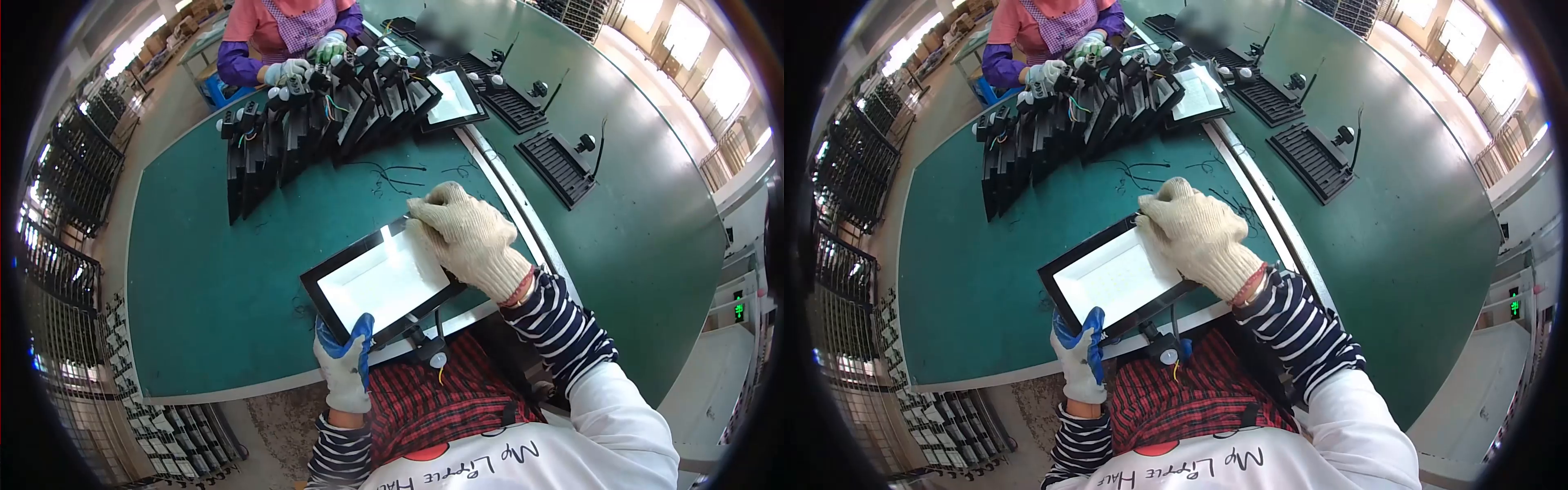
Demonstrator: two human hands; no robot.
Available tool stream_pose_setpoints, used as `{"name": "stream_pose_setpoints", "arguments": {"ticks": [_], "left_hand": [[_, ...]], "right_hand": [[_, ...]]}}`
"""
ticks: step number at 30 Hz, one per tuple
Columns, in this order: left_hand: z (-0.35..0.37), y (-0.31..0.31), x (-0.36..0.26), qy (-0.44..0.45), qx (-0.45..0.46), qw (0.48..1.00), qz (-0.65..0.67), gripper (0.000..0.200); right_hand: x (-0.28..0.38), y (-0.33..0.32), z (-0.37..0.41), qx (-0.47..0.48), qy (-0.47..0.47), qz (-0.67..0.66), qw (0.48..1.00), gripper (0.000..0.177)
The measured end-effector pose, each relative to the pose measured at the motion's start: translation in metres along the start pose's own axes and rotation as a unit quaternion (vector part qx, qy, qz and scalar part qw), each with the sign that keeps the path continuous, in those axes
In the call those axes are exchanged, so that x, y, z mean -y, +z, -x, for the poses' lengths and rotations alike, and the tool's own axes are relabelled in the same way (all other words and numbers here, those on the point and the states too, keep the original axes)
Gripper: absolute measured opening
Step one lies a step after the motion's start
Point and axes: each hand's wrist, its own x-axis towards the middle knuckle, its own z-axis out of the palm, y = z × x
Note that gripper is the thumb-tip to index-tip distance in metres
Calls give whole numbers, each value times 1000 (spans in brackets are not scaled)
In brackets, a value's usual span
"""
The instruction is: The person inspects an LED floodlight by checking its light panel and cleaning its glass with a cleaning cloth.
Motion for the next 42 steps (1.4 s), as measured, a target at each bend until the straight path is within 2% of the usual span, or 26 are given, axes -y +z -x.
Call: {"name": "stream_pose_setpoints", "arguments": {"ticks": [4, 5, 7, 8, 10, 11, 14, 16, 19, 22, 23, 26, 28, 30, 32, 33, 34, 37, 38, 40, 42], "left_hand": [[-4, 4, -6, -3, 2, 999, -40, 61], [-4, 1, -2, -9, -18, 998, -67, 63], [-7, -5, 4, 23, 4, 999, -40, 64], [-6, -3, 3, 33, 22, 999, -31, 64], [-2, 1, -5, -1, 16, 1000, -26, 62], [-2, 2, -5, -5, 17, 1000, -3, 60], [-7, -6, 8, 28, 2, 1000, 12, 59], [-8, -3, 9, 27, 2, 999, 25, 61], [-6, 2, -6, -14, 7, 999, 28, 65], [-4, -1, 0, -9, 21, 999, 44, 64], [-5, -3, 4, -2, 26, 998, 52, 64], [-4, 4, -3, -1, 1, 1000, 15, 60], [-1, 4, -1, 14, -19, 999, 33, 60], [1, 4, 4, 10, -2, 997, 74, 55], [-6, 2, 5, 17, 25, 995, 99, 52], [-7, 5, 8, 52, 15, 997, 51, 51], [-6, 3, 7, 39, 22, 997, 61, 51], [-13, -4, 22, 83, 41, 995, 36, 52], [-14, -5, 22, 99, 51, 993, 36, 53], [-13, -6, 23, 75, 36, 996, -18, 51], [-11, -6, 19, 119, 39, 991, -56, 50]], "right_hand": [[0, 0, 23, 63, -6, 29, 998, 26], [-3, 1, 36, 58, -25, 24, 998, 25], [-3, 2, 46, 48, -32, 28, 998, 23], [0, 2, 41, 45, -28, 31, 998, 22], [7, -4, 12, 32, -6, 32, 999, 21], [12, -10, -3, 54, 9, 27, 998, 22], [13, -12, -8, 68, -22, 72, 995, 32], [3, -3, 15, 51, -83, 67, 993, 27], [2, -1, 36, 58, -52, 19, 997, 24], [7, 0, 0, -44, -108, 48, 992, 24], [10, -5, -17, 7, -76, 50, 996, 25], [6, -11, -13, 70, -75, 37, 994, 21], [-11, -6, 21, 74, -141, 23, 987, 27], [-1, -16, 59, 99, -85, 47, 990, 27], [-6, -12, 81, 83, -90, 48, 991, 29], [-6, -12, 83, 81, -82, 52, 992, 29], [-4, -11, 80, 74, -77, 53, 993, 29], [3, -8, 50, 1, -50, 32, 998, 26], [3, -5, 34, -6, -58, 31, 998, 26], [15, -7, 7, -16, -59, 35, 998, 27], [21, -6, -14, -16, -74, 28, 997, 28]]}}
